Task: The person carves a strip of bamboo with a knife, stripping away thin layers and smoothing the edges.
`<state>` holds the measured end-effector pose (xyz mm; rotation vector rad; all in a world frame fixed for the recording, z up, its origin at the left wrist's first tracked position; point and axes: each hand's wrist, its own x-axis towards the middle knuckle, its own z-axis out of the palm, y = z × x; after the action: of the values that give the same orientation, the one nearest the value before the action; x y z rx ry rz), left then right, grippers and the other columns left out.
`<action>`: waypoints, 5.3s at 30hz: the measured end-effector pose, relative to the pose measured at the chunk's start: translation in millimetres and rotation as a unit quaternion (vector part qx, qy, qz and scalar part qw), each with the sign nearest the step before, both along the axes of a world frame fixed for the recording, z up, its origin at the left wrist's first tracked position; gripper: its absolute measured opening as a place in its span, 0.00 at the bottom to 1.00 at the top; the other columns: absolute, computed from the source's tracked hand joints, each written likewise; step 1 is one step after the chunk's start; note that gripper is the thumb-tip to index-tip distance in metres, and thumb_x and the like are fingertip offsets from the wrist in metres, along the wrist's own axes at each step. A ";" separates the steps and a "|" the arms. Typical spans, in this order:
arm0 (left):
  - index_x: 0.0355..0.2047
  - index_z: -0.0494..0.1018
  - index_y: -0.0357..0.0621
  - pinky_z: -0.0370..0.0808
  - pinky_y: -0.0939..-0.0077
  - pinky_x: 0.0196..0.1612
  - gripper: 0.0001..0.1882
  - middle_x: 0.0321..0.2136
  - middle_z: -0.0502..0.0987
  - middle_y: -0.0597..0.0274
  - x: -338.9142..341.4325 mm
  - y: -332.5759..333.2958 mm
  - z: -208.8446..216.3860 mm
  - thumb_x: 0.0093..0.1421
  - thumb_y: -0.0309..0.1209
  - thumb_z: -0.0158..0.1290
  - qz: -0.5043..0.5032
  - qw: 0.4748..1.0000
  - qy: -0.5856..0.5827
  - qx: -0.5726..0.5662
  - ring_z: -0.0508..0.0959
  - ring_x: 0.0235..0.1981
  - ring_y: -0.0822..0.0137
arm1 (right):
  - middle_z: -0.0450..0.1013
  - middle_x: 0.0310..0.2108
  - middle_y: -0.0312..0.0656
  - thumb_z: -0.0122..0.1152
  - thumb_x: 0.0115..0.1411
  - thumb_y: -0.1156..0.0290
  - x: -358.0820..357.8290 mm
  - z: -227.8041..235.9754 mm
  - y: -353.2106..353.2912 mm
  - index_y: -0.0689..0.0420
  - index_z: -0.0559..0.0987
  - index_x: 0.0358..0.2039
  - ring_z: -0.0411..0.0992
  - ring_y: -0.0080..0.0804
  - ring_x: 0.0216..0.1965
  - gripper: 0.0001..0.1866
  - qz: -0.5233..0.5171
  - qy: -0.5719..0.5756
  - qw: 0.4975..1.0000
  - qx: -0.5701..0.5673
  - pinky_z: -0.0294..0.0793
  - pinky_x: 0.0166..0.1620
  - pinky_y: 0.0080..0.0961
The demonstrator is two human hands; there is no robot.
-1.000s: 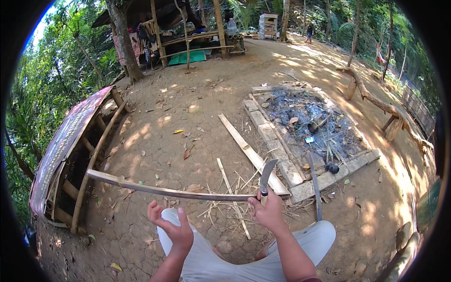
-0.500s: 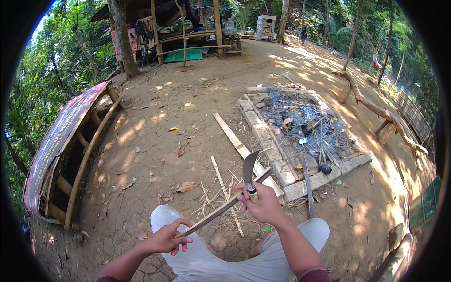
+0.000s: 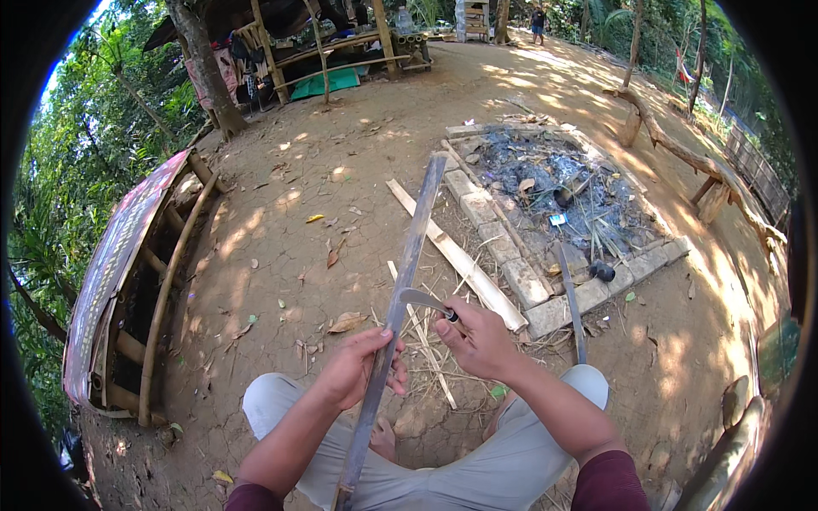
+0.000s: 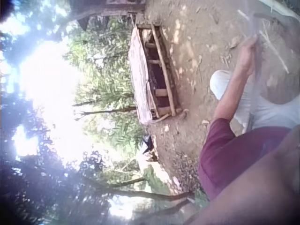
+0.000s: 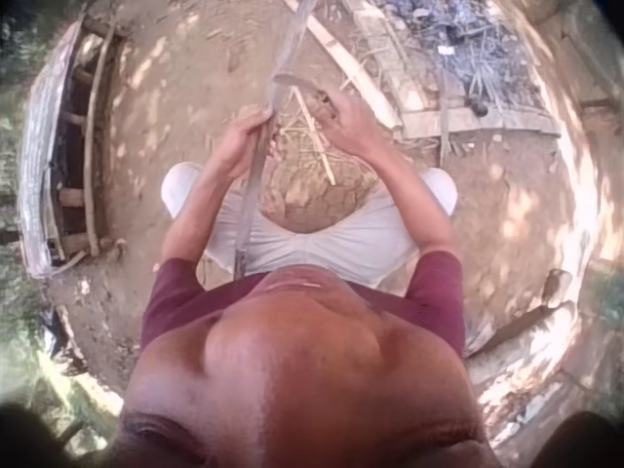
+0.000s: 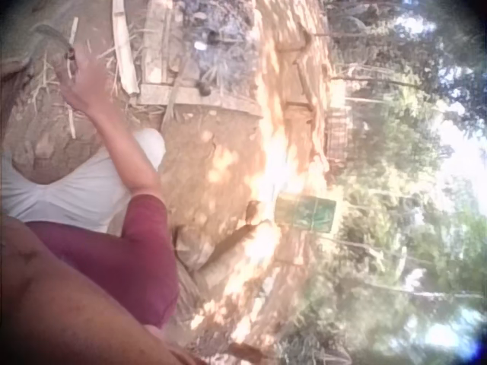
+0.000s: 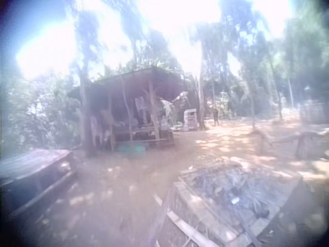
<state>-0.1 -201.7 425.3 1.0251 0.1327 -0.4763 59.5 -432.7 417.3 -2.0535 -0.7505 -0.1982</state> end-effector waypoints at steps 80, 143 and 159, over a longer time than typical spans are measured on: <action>0.40 0.65 0.45 0.63 0.79 0.11 0.18 0.19 0.65 0.68 20.9 -40.6 -143.8 0.74 0.48 0.41 -0.022 0.972 0.224 -0.069 0.65 0.10 0.75 | 0.77 0.33 0.64 0.37 0.72 0.41 175.4 -81.6 -182.0 0.68 0.80 0.35 0.76 0.64 0.40 0.38 -0.306 0.180 0.857 -0.372 0.72 0.46 0.51; 0.32 0.58 0.51 0.49 0.76 0.14 0.14 0.16 0.58 0.75 -11.1 -52.4 -132.5 0.70 0.33 0.52 -0.162 0.951 0.251 0.084 0.55 0.11 0.80 | 0.74 0.18 0.55 0.46 0.72 0.55 46.0 -160.4 -42.1 0.57 0.71 0.33 0.75 0.61 0.21 0.18 -0.089 0.066 0.928 -0.355 0.73 0.25 0.54; 0.29 0.54 0.54 0.48 0.78 0.12 0.17 0.15 0.56 0.75 -30.4 -51.8 -126.6 0.70 0.32 0.52 -0.151 0.964 0.188 0.110 0.54 0.11 0.81 | 0.74 0.19 0.58 0.41 0.73 0.51 60.6 -156.9 -54.6 0.58 0.72 0.33 0.75 0.63 0.24 0.23 -0.142 0.115 0.922 -0.342 0.73 0.28 0.56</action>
<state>-30.5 -253.5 298.8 1.1699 0.3774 -0.9510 120.2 -487.4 260.5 -2.7895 -0.3923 0.1749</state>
